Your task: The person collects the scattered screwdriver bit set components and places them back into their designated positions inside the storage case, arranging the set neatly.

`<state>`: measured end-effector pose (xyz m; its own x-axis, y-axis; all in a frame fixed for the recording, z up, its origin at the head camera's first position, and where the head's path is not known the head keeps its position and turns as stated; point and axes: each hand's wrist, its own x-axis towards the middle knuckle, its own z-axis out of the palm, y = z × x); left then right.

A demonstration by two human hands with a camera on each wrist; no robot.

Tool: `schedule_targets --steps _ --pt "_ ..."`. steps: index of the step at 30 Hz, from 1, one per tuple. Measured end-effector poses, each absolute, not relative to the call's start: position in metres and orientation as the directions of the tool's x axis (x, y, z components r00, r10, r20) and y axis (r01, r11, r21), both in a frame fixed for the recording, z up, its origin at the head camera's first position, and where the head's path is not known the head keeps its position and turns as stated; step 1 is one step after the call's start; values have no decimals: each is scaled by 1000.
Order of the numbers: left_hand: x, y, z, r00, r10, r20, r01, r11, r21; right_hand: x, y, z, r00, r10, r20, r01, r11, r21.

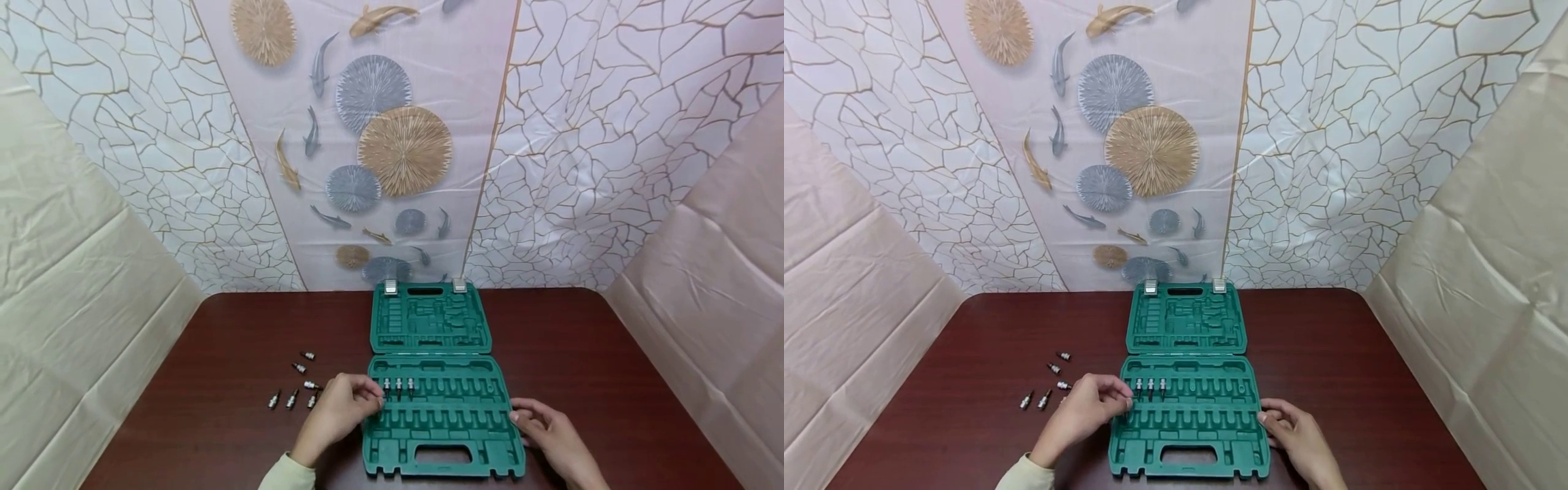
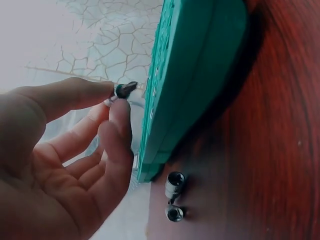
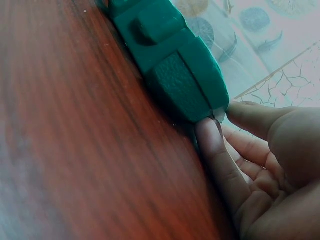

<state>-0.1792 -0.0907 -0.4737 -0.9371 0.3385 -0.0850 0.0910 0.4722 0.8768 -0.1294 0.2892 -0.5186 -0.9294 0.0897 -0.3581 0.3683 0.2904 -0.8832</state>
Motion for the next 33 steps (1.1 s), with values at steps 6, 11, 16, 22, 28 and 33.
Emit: schedule_targets --steps 6,11,16,22,28,33 --pt "-175 -81 -475 -934 348 -87 126 546 828 -129 289 -519 -930 92 -356 367 293 -883" --pt "-173 -76 -479 -936 344 -69 159 592 790 -129 289 -519 -925 104 -366 380 286 -880" --pt "-173 -74 -481 -941 336 -49 189 637 748 -129 288 -518 -921 106 -375 389 272 -880" --pt "-172 -75 -481 -938 347 -13 233 658 716 -130 288 -517 -921 112 -374 390 268 -881" --pt "-172 -74 -480 -939 341 -34 221 679 700 -129 286 -516 -920 111 -376 392 260 -883" --pt "-172 -70 -478 -941 336 -49 214 697 684 -129 288 -517 -921 106 -375 389 261 -883"
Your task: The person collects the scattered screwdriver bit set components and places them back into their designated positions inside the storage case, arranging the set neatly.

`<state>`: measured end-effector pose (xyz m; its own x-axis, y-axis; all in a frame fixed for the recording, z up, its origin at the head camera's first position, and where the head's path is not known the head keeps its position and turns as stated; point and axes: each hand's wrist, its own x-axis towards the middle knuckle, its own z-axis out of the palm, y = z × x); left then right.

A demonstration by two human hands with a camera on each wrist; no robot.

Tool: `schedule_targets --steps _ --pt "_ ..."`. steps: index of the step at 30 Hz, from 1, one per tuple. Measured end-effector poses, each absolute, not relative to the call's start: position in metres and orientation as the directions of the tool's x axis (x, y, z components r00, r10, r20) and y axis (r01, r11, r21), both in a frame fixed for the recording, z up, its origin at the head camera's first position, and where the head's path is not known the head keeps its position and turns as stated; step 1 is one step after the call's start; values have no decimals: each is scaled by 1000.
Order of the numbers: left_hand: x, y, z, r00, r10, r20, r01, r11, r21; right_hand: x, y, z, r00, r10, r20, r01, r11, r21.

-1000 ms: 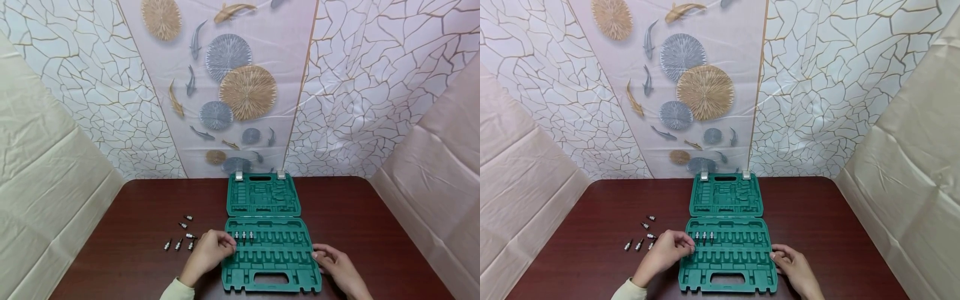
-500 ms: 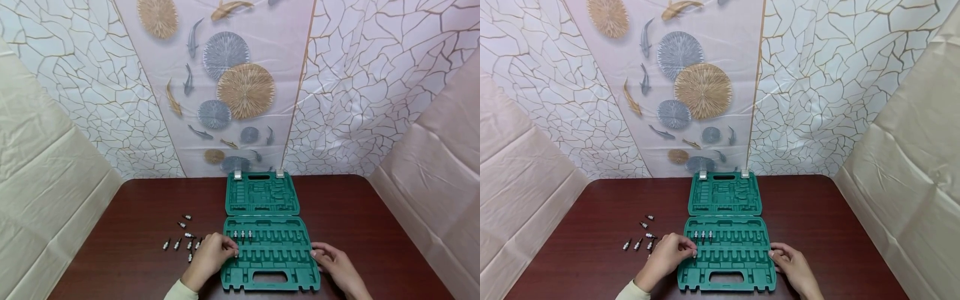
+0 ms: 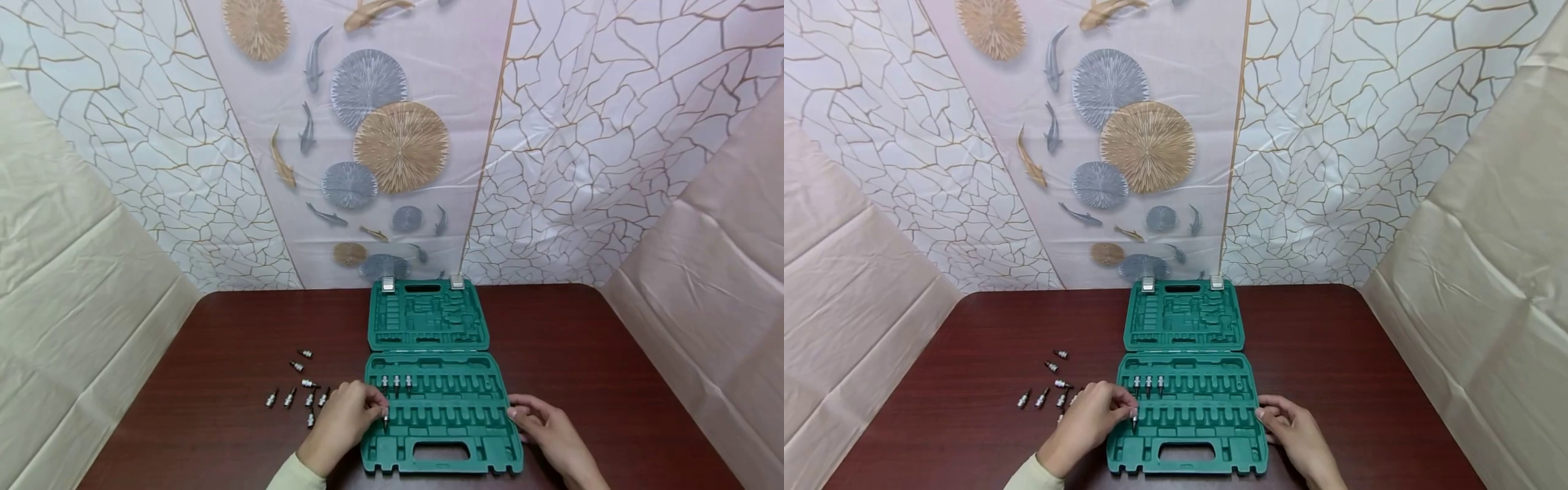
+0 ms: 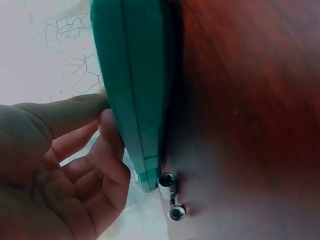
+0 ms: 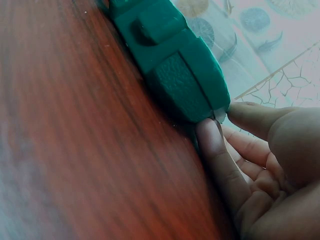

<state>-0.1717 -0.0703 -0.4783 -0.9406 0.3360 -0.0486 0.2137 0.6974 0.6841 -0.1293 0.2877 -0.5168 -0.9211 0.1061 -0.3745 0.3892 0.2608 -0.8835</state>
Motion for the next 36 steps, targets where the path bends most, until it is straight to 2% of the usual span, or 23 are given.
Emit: schedule_targets --steps 17,25,36 --pt "-173 -69 -476 -933 355 -54 231 708 667 -127 287 -516 -920 109 -375 391 267 -881" --pt "-176 -69 -475 -931 346 -118 173 700 693 -128 288 -517 -920 109 -376 391 264 -881" --pt "-184 -68 -468 -911 373 -175 163 716 679 -129 288 -517 -917 105 -386 400 261 -879"
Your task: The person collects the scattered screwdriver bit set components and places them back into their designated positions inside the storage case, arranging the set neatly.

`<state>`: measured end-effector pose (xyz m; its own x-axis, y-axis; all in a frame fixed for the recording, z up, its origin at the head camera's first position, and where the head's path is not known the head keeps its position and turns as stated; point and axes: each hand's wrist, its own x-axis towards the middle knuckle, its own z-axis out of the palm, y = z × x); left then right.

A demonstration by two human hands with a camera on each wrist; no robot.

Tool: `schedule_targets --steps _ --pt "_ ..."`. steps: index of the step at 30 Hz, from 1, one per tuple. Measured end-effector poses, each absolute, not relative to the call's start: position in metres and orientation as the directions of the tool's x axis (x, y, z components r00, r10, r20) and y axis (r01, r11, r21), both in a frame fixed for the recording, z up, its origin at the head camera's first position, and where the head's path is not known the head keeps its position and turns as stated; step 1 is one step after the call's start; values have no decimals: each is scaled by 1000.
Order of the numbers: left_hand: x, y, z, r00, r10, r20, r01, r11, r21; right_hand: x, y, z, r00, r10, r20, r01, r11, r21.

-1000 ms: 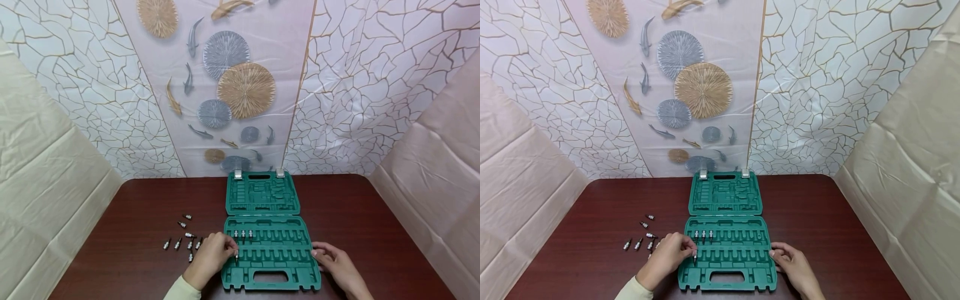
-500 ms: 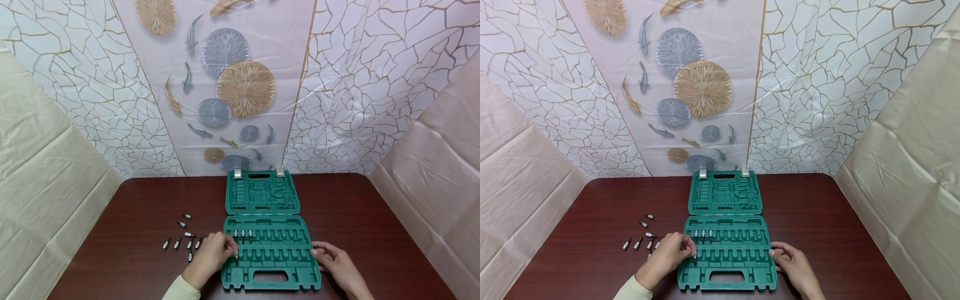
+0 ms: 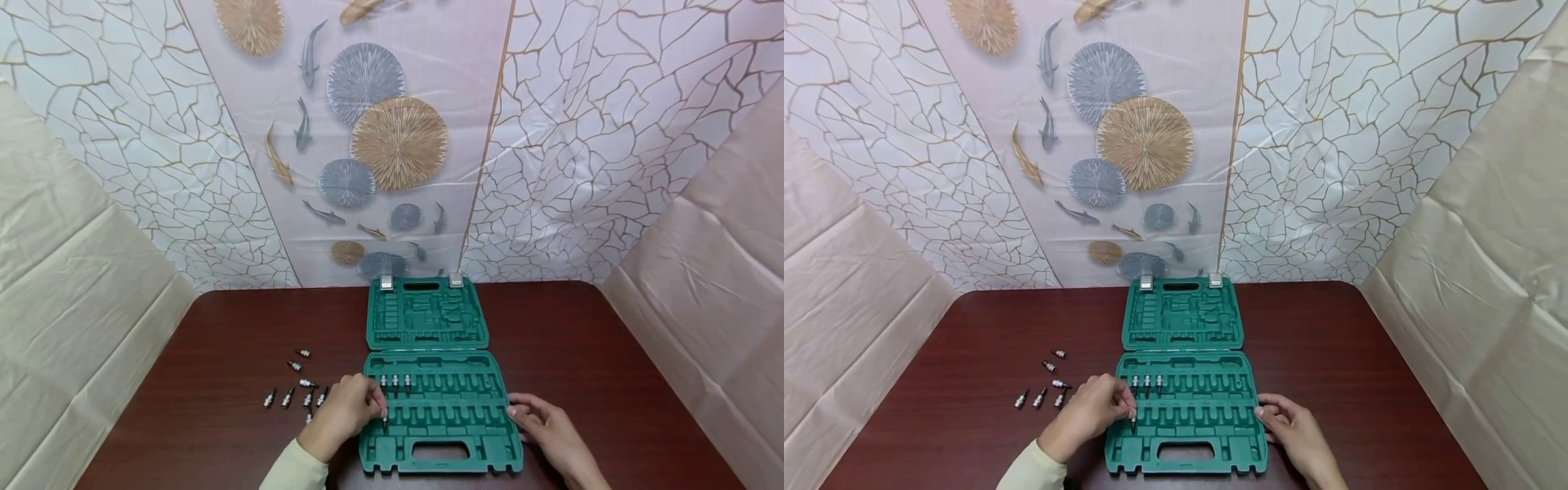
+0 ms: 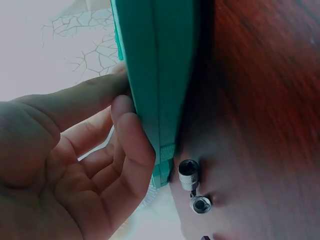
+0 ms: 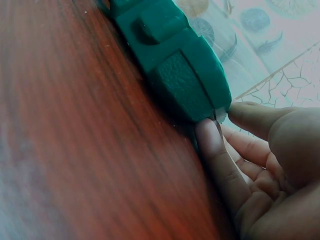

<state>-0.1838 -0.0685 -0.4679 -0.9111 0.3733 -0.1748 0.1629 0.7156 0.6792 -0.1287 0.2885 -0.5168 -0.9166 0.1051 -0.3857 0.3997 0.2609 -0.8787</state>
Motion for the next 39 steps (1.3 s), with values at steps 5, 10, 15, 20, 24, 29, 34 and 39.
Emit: schedule_targets --steps 5,10,15,20,24,29,34,39 --pt "-186 -68 -467 -911 368 -185 155 722 674 -130 289 -517 -924 92 -372 383 259 -887" --pt "-187 -68 -466 -916 356 -186 151 735 660 -130 289 -514 -925 84 -369 378 252 -891" --pt "-186 -68 -463 -923 330 -195 126 743 657 -131 288 -513 -932 70 -355 360 266 -894" --pt "-187 -68 -460 -929 314 -199 115 751 650 -132 288 -514 -937 63 -343 347 270 -898" --pt "-187 -68 -459 -932 305 -194 112 754 647 -132 288 -515 -938 64 -342 346 270 -899" --pt "-187 -69 -463 -934 313 -170 128 740 660 -131 287 -515 -942 58 -330 333 277 -901" --pt "-184 -74 -473 -929 352 -118 170 686 708 -130 286 -517 -933 76 -352 359 273 -893" --pt "-183 -80 -479 -941 337 -24 219 661 718 -129 286 -519 -933 88 -350 360 277 -891"
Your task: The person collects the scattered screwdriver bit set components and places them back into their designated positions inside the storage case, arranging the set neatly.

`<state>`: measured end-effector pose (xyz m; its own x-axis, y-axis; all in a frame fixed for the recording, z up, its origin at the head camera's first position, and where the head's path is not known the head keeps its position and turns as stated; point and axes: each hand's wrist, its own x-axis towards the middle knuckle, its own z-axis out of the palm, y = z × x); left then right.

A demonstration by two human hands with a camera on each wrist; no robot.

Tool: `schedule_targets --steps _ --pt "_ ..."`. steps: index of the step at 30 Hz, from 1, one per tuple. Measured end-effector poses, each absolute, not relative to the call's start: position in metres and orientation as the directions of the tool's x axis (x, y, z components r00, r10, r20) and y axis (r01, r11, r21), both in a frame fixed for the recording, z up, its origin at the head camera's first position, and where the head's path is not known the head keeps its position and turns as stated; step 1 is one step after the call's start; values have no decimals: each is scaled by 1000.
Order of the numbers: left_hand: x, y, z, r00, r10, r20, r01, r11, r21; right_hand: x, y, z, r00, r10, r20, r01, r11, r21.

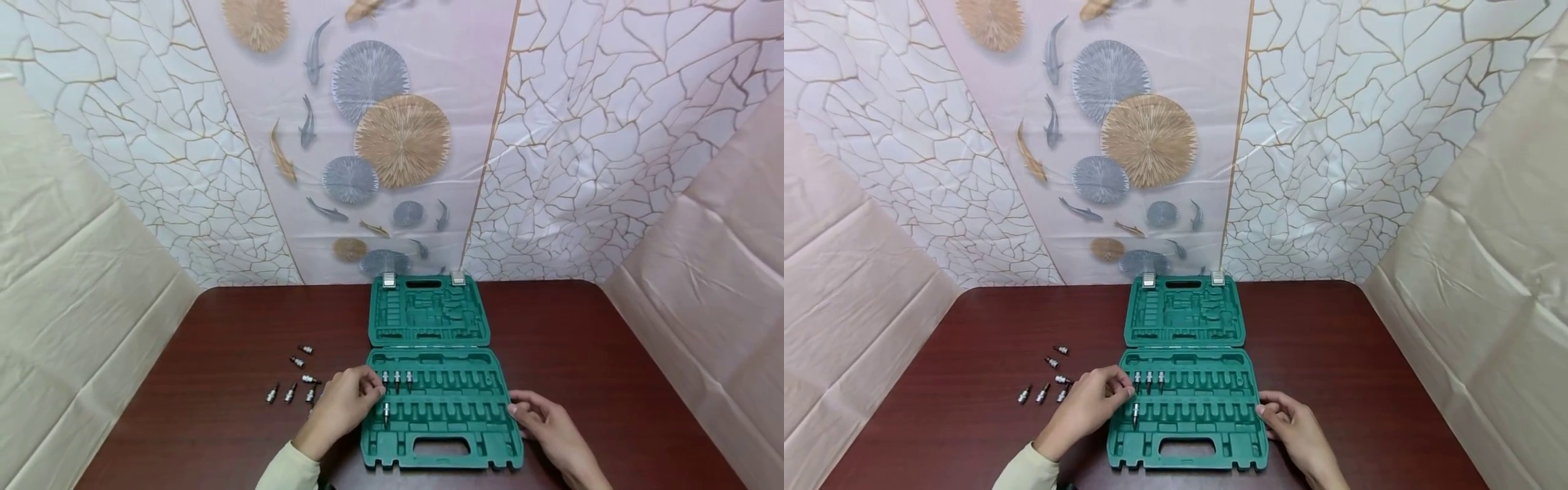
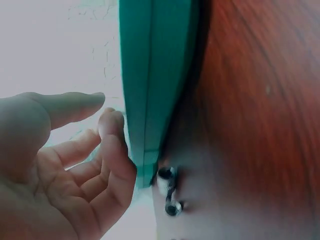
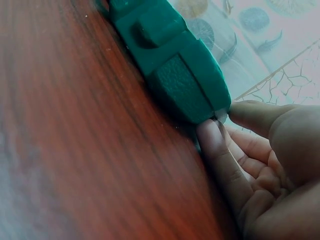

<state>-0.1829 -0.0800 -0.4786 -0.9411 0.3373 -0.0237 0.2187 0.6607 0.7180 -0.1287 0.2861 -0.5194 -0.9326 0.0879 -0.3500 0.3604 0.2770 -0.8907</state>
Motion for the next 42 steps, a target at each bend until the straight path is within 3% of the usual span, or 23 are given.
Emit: schedule_targets --steps 6,16,26,35,42 --pt "-186 -96 -472 -968 247 47 215 718 662 -127 286 -519 -931 104 -351 366 273 -890" --pt "-188 -126 -468 -998 41 45 56 900 432 -128 285 -519 -932 104 -348 363 286 -887" --pt "-194 -144 -470 -995 -99 32 -88 967 237 -128 285 -519 -934 111 -341 359 294 -886" --pt "-198 -148 -479 -991 -114 65 -97 969 226 -128 286 -519 -934 111 -340 357 299 -885" --pt "-200 -151 -484 -987 -97 127 -56 954 294 -128 285 -518 -933 114 -342 361 296 -884"
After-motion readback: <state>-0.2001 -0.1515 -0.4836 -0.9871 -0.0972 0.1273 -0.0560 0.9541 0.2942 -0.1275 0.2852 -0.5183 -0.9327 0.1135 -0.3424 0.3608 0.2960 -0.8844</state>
